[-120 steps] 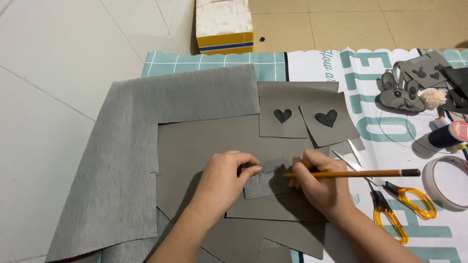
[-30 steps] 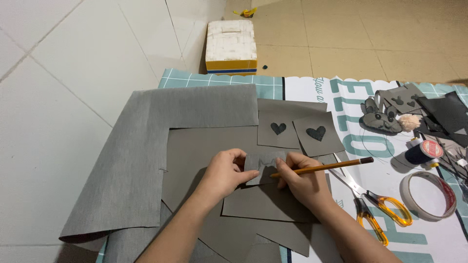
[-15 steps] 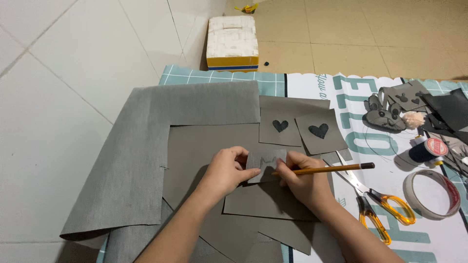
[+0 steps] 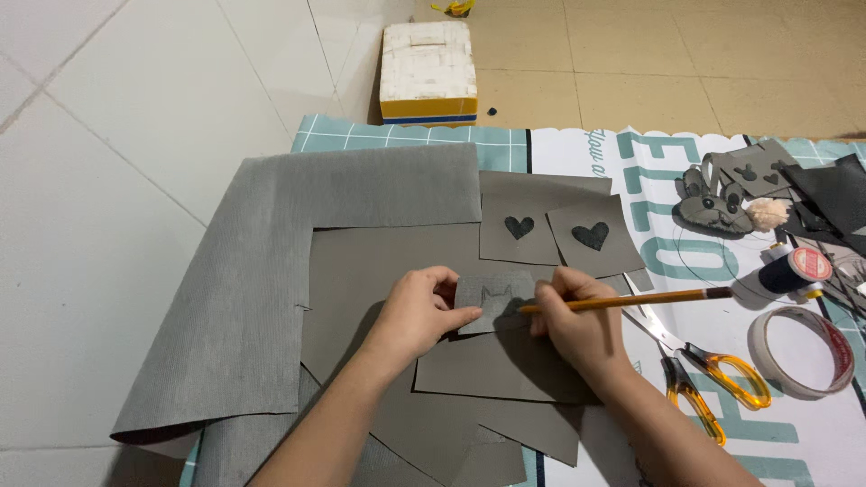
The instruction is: The person sketches a cat head outline on a small piece of gray fabric using a pencil, then cuts the shape out with scissors. The person also cuts a small piece of double-sided tape and applies it to the back of the cutout.
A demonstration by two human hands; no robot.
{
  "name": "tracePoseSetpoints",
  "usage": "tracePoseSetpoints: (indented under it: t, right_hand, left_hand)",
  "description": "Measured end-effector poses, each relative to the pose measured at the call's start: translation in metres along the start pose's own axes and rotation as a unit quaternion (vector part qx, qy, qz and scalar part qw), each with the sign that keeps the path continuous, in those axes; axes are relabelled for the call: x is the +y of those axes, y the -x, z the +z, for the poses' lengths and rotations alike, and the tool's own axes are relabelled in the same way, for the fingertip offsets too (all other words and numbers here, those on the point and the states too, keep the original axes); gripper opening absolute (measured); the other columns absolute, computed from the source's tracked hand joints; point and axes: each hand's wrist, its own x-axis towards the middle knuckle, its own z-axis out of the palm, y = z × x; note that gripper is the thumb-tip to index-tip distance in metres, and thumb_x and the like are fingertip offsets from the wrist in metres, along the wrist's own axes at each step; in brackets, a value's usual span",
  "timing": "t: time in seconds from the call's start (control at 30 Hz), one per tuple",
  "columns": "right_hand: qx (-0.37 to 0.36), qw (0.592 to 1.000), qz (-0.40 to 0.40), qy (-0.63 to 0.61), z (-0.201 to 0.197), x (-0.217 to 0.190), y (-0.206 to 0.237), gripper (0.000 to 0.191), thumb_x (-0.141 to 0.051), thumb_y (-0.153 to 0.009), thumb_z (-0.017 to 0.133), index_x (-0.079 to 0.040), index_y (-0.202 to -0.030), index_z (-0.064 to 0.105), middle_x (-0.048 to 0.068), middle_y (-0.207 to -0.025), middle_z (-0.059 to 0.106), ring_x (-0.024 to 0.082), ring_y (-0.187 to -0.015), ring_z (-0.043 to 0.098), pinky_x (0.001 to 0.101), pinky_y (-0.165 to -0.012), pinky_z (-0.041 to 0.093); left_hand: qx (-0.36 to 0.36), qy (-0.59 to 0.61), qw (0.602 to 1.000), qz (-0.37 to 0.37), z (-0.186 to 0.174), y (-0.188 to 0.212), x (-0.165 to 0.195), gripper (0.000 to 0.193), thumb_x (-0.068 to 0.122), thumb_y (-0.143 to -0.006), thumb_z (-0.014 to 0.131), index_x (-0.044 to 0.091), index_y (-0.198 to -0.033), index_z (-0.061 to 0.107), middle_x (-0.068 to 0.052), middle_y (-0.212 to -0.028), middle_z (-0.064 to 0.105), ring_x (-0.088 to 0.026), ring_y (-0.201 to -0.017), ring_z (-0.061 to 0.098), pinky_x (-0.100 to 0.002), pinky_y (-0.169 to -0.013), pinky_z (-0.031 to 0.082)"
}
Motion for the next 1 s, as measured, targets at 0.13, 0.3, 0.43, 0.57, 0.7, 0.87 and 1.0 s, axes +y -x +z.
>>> tracePoseSetpoints:
  t: [0.13, 0.3, 0.43, 0.57, 0.7, 0.87, 1.0]
  right_hand:
    - [-0.006, 0.997, 0.009, 0.081, 0.001, -0.001, 0.000, 0.031, -0.011, -0.092, 0.065, -0.006, -0.064, 0.054, 0.005, -0.053, 0.062, 0.011, -0.047, 0.065, 0.0256, -0.042, 0.050]
    - [-0.017, 0.987, -0.026, 0.156, 0.004, -0.006, 0.002, 0.033, -0.013, -0.091, 0.068, -0.007, -0.060, 0.056, 0.003, -0.051, 0.063, 0.010, -0.044, 0.066, 0.0254, -0.040, 0.048]
    - [-0.039, 0.987, -0.034, 0.154, 0.006, -0.010, 0.000, 0.034, -0.015, -0.091, 0.069, -0.008, -0.061, 0.056, 0.003, -0.051, 0.063, 0.010, -0.044, 0.065, 0.0253, -0.039, 0.047]
    - [-0.031, 0.992, -0.029, 0.123, 0.008, -0.010, 0.002, 0.035, -0.016, -0.092, 0.069, -0.007, -0.061, 0.056, 0.003, -0.051, 0.063, 0.010, -0.045, 0.066, 0.0257, -0.040, 0.048]
    - [-0.009, 0.992, -0.055, 0.111, 0.010, -0.009, 0.005, 0.036, -0.015, -0.093, 0.068, -0.004, -0.061, 0.054, 0.003, -0.051, 0.063, 0.010, -0.046, 0.064, 0.0258, -0.042, 0.047]
    - [-0.039, 0.988, -0.036, 0.143, 0.010, -0.008, 0.002, 0.035, -0.019, -0.092, 0.070, -0.007, -0.062, 0.058, 0.001, -0.050, 0.064, 0.007, -0.045, 0.065, 0.0248, -0.040, 0.046]
    - [-0.019, 0.990, -0.061, 0.128, 0.011, -0.007, 0.004, 0.036, -0.020, -0.092, 0.070, -0.005, -0.062, 0.057, 0.003, -0.051, 0.065, 0.009, -0.046, 0.062, 0.0253, -0.042, 0.043]
  left_hand:
    - [0.003, -0.012, 1.000, 0.002, 0.001, -0.001, 0.000, 0.036, 0.025, -0.081, 0.082, 0.007, -0.110, 0.071, -0.009, -0.088, 0.079, -0.014, -0.079, 0.076, -0.032, -0.073, 0.062]
    - [-0.002, -0.008, 1.000, -0.013, 0.001, 0.000, 0.002, 0.036, 0.024, -0.081, 0.081, 0.007, -0.110, 0.071, -0.009, -0.090, 0.079, -0.016, -0.081, 0.078, -0.033, -0.075, 0.063]
    - [-0.012, 0.008, 1.000, -0.016, -0.001, 0.001, 0.003, 0.036, 0.023, -0.081, 0.081, 0.007, -0.111, 0.071, -0.010, -0.089, 0.079, -0.016, -0.081, 0.077, -0.034, -0.075, 0.062]
    - [-0.020, 0.003, 1.000, -0.021, -0.002, 0.002, 0.004, 0.037, 0.024, -0.080, 0.082, 0.007, -0.111, 0.071, -0.010, -0.087, 0.080, -0.015, -0.078, 0.076, -0.033, -0.072, 0.060]
    - [-0.019, 0.016, 1.000, -0.006, -0.004, 0.002, 0.003, 0.039, 0.024, -0.079, 0.083, 0.005, -0.111, 0.070, -0.011, -0.084, 0.079, -0.015, -0.075, 0.075, -0.032, -0.070, 0.059]
    - [-0.018, -0.005, 1.000, -0.020, -0.002, 0.002, 0.003, 0.039, 0.026, -0.081, 0.082, 0.006, -0.112, 0.070, -0.011, -0.085, 0.079, -0.014, -0.076, 0.075, -0.032, -0.070, 0.060]
    - [-0.012, 0.011, 1.000, 0.011, -0.005, 0.004, 0.002, 0.038, 0.024, -0.079, 0.084, 0.004, -0.109, 0.072, -0.010, -0.084, 0.080, -0.015, -0.075, 0.076, -0.032, -0.072, 0.059]
